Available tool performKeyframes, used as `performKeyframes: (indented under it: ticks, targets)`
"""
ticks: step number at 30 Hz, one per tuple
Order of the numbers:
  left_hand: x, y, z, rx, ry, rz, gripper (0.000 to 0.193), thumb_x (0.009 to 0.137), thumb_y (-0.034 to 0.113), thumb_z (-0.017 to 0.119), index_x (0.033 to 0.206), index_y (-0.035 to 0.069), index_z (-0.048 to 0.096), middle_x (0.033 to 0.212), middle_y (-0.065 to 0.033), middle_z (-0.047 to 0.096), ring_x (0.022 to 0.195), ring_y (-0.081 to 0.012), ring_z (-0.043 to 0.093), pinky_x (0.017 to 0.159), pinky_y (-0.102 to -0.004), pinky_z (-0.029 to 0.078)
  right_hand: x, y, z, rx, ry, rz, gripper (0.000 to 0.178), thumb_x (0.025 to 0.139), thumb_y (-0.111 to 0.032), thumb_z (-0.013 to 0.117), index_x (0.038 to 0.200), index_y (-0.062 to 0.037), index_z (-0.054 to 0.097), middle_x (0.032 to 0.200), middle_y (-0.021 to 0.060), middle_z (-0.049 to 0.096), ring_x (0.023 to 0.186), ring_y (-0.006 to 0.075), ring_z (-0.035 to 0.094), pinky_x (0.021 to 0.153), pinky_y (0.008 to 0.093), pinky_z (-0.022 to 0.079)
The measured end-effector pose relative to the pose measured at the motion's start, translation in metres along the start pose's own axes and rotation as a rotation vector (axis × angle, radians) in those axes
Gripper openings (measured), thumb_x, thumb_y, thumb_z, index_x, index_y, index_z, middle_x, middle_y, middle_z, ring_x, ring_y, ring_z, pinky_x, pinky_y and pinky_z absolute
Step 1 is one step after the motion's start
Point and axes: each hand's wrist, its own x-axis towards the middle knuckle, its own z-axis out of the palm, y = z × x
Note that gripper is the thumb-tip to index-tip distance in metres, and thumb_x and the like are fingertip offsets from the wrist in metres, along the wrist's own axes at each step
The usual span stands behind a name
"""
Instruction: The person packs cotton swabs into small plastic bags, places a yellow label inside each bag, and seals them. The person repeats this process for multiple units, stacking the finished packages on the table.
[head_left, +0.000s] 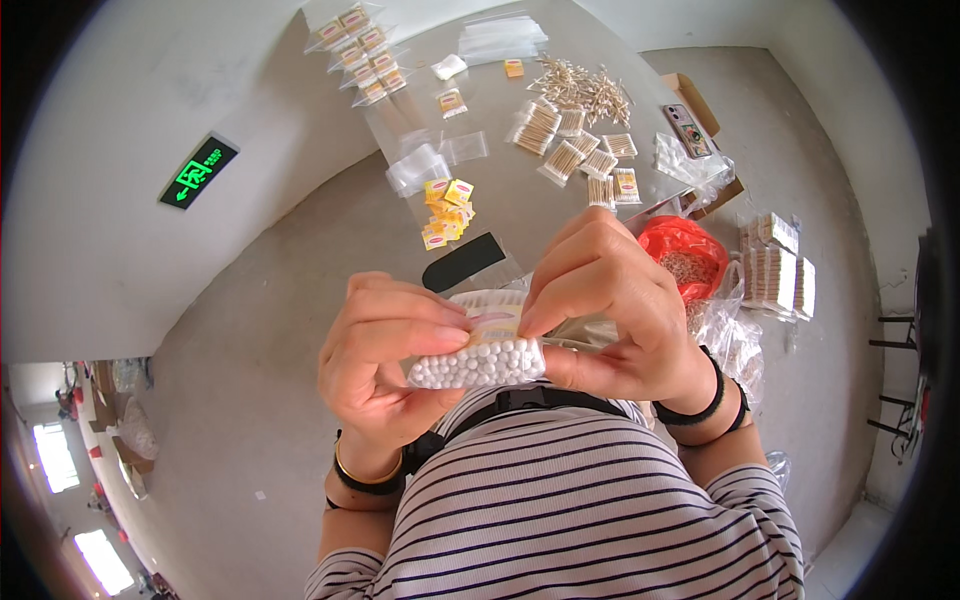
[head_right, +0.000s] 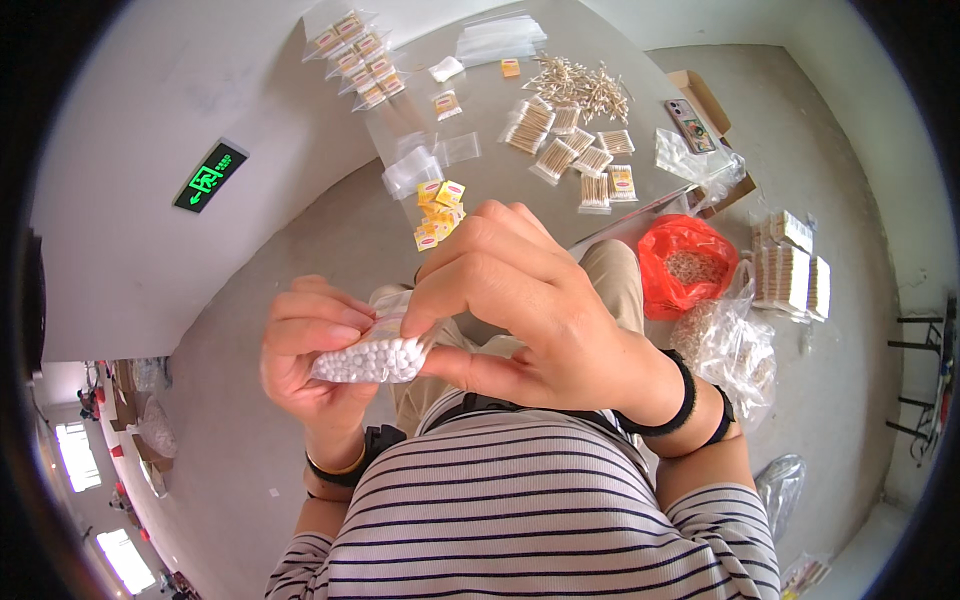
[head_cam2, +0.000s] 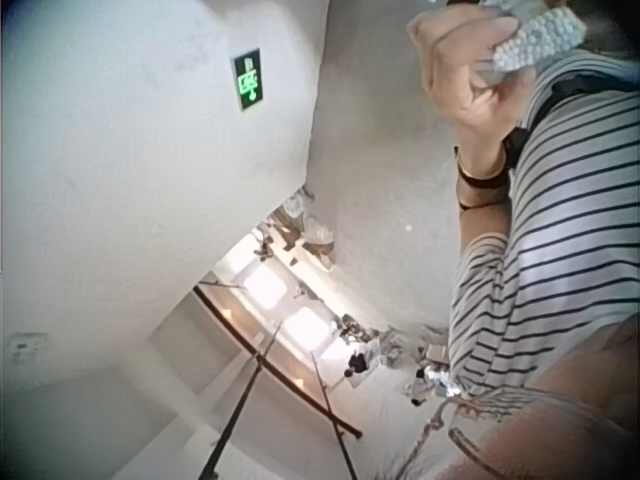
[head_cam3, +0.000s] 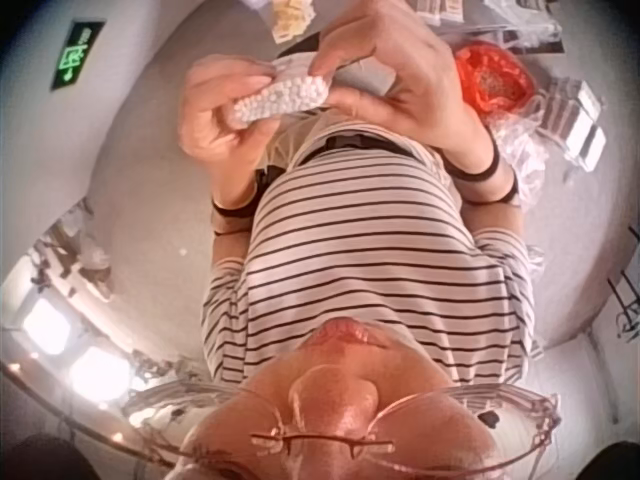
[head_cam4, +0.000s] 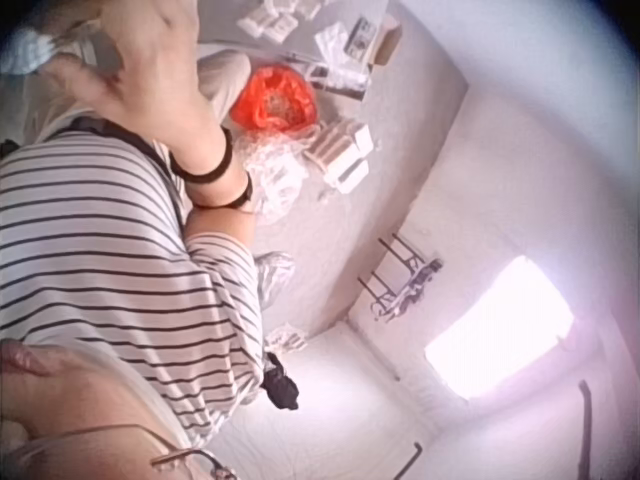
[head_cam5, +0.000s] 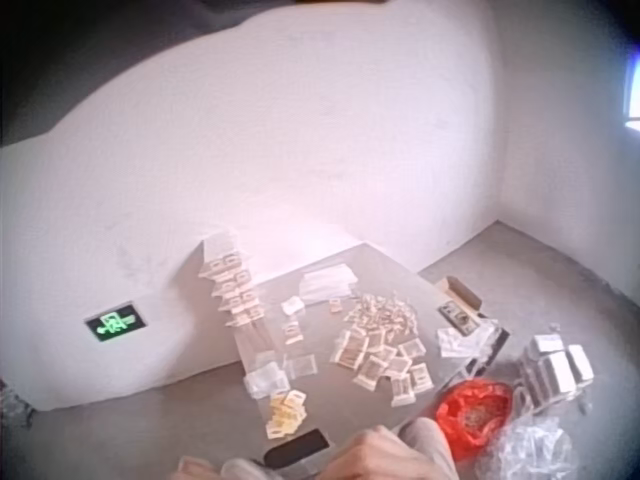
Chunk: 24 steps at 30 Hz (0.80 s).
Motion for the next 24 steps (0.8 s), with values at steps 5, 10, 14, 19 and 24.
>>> performKeyframes:
  ticks: [5, 10, 14, 19, 24]
  targets:
    - [-0.0005, 0.0005, 0.0004, 0.010, -0.005, -0.010, 0.033, 0.080, 0.018, 0.088, 0.104, 0.006, 0.069, 0.102, -0.0093, 0.073, 0.087, -0.0224, 0.068, 0.080, -0.0352, 0.046, -0.0001, -0.0021, -0.0001, 0.037, -0.005, 0.046, 0.028, 0.080, -0.015, 0.085, 0.101, -0.0106, 0.068, 0.099, 0.0039, 0.066, 0.091, 0.0240, 0.060, 0.082, 0.0358, 0.043]
    - [-0.0009, 0.0075, 0.0031, -0.007, -0.009, -0.104, 0.032, 0.080, 0.015, 0.086, 0.105, 0.007, 0.069, 0.101, -0.0097, 0.077, 0.089, -0.0213, 0.070, 0.082, -0.0342, 0.044, -0.0001, -0.0012, -0.0002, 0.061, -0.006, 0.049, 0.027, 0.078, -0.012, 0.084, 0.100, -0.0100, 0.068, 0.097, 0.0035, 0.066, 0.090, 0.0241, 0.061, 0.081, 0.0358, 0.042]
    - [-0.0001, 0.0092, 0.0033, 0.011, -0.016, -0.128, 0.031, 0.079, 0.012, 0.085, 0.105, 0.008, 0.068, 0.100, -0.0086, 0.079, 0.089, -0.0205, 0.071, 0.084, -0.0333, 0.043, -0.0008, -0.0010, -0.0001, 0.060, 0.005, 0.056, 0.027, 0.077, -0.010, 0.084, 0.099, -0.0094, 0.068, 0.096, 0.0034, 0.066, 0.089, 0.0236, 0.062, 0.080, 0.0360, 0.043]
    - [0.0011, 0.0081, 0.0057, 0.019, 0.000, -0.098, 0.032, 0.078, 0.009, 0.085, 0.105, 0.009, 0.069, 0.099, -0.0075, 0.079, 0.087, -0.0195, 0.072, 0.083, -0.0326, 0.043, -0.0016, 0.0003, -0.0012, 0.074, 0.004, 0.085, 0.026, 0.077, -0.010, 0.085, 0.097, -0.0088, 0.070, 0.095, 0.0038, 0.067, 0.089, 0.0235, 0.063, 0.081, 0.0354, 0.044]
    - [0.0054, 0.0098, 0.0004, 0.041, -0.042, -0.096, 0.030, 0.078, 0.013, 0.088, 0.101, 0.009, 0.070, 0.096, -0.0051, 0.080, 0.085, -0.0165, 0.072, 0.081, -0.0310, 0.042, -0.0020, 0.0039, -0.0026, 0.160, 0.005, 0.126, 0.025, 0.079, -0.013, 0.087, 0.097, -0.0080, 0.070, 0.093, 0.0035, 0.070, 0.087, 0.0221, 0.065, 0.082, 0.0341, 0.046]
